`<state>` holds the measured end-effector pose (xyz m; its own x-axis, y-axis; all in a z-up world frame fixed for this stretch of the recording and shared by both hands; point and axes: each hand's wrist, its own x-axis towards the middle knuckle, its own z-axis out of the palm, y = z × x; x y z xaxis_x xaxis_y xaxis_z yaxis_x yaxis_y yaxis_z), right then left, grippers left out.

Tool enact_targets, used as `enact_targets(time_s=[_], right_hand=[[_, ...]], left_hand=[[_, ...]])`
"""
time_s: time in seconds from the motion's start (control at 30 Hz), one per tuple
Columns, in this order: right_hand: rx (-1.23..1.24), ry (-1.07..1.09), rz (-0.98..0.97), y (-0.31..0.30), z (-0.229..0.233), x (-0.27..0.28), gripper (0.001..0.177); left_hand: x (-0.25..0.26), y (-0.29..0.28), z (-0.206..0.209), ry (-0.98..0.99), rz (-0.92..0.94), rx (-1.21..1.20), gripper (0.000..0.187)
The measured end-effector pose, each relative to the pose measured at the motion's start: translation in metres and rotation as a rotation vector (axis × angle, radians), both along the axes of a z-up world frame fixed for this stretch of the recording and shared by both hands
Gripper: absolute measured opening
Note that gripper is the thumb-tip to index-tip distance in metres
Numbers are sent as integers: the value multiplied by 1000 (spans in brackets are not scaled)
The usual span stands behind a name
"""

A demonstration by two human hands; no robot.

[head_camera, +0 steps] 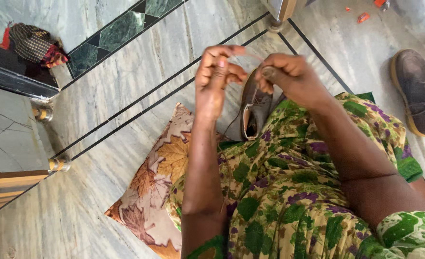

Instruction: The person sits on the floor and repeatedly threads a shoelace through the eyelets of a brown shoe, pulling the lace tight and adjusting it. The person works on one shoe at a time, handling the lace and shoe by hand.

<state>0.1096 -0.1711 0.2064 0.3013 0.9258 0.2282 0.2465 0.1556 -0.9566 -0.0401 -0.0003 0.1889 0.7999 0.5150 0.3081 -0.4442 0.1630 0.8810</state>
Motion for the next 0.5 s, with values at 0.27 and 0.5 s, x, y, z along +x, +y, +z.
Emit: enact_targets(time_s=[0.27, 0.5], right_hand=[[91, 147, -42, -1, 25, -24, 19], [63, 57, -91, -8, 24, -13, 22]], left_hand=[[11, 55, -205, 1102, 106, 690, 31], [30, 44, -331, 1281, -236, 676, 30]])
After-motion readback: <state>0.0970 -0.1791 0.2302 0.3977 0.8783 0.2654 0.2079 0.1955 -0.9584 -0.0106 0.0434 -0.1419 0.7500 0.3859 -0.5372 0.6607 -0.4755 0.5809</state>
